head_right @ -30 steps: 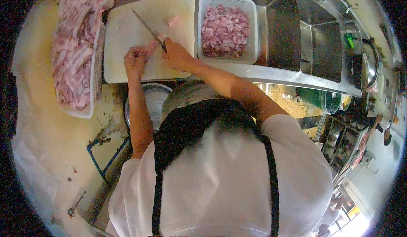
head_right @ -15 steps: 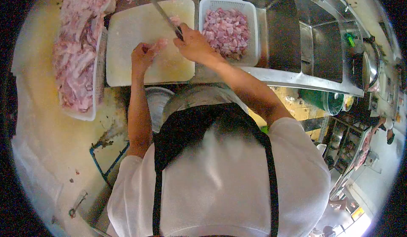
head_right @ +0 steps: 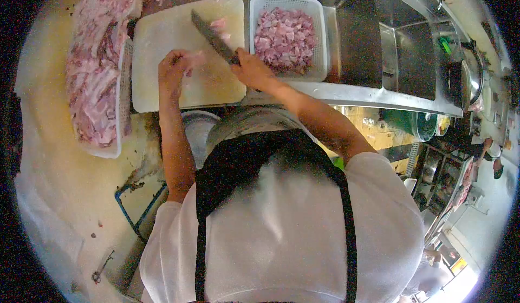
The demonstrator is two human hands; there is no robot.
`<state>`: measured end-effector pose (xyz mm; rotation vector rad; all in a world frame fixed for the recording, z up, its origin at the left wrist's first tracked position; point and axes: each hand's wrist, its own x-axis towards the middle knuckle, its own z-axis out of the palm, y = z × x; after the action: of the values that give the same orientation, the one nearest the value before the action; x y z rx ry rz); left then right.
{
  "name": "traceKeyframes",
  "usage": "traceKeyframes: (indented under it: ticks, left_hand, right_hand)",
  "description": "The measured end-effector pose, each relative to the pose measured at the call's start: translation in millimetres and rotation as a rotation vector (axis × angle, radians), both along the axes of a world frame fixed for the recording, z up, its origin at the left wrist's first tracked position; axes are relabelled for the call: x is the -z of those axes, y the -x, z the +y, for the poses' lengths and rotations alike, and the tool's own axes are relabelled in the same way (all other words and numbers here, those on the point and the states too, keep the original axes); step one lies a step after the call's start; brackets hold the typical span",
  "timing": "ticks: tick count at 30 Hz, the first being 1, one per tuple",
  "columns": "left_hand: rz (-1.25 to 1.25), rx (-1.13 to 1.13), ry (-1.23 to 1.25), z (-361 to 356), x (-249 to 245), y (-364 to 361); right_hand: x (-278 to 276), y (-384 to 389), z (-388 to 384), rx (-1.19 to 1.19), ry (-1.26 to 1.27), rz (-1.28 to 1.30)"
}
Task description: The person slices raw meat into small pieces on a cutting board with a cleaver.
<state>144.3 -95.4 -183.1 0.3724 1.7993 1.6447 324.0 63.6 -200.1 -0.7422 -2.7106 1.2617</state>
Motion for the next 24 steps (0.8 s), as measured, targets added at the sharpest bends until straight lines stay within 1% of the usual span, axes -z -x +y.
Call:
traceKeyframes:
  ticks: [1,2,4,5,7,8,10,11,12,13,14,16,17,19,20,21,22,24]
  left_hand:
    - [0.033,0.025,-0.058,2,-3,-2]
    - [0.034,0.019,-0.06,5,1,0]
    - [0.499,0.156,0.61,6,16,5]
    - [0.5,0.152,0.614,-2,27,7]
    - [0.744,0.093,0.615,-18,45,12]
    - [0.736,0.104,0.623,-22,47,11]
    - [0.689,-0.02,0.565,-25,48,12]
    - [0.687,-0.021,0.566,-23,45,8]
    - [0.717,-0.015,0.58,-19,41,0]
    - [0.747,-0.011,0.592,-13,39,-8]
    - [0.745,-0.013,0.591,-8,39,-14]
    - [0.918,-0.027,0.606,-2,39,-20]
    - [0.918,-0.025,0.605,-1,39,-19]
    - [0.863,0.105,0.708,3,37,-14]
    - [0.866,0.099,0.705,7,39,-11]
    - [0.889,0.157,0.756,9,42,-7]
    - [0.909,0.213,0.814,8,46,-3]
    - [0.951,0.158,0.713,7,63,-3]
  right_hand:
    - [-3,3,10,-0.01,0.101,-0.048]
    - [-5,5,14,-0.016,0.098,-0.048]
    - [-12,10,16,0.021,-0.073,0.077]
    - [-32,16,14,0.017,-0.069,0.08]
    - [-68,24,7,0.099,0.108,0.137]
    - [-77,25,0,0.104,0.119,0.127]
    - [-85,38,-14,0.153,0.149,0.14]
    - [-62,44,-21,0.152,0.15,0.139]
    - [-22,47,-30,0.036,0.153,0.095]
    - [2,48,-33,-0.081,0.153,0.051]
    - [3,46,-33,-0.083,0.152,0.05]
    - [6,42,-31,-0.185,0.181,0.031]
    - [6,39,-25,-0.182,0.18,0.029]
    - [4,30,3,-0.241,0.17,-0.06]
    - [18,23,14,-0.244,0.165,-0.056]
    - [45,13,22,-0.137,0.033,0.023]
    - [59,5,29,-0.035,-0.093,0.104]
    - [-7,-9,47,0.103,0.264,-0.228]
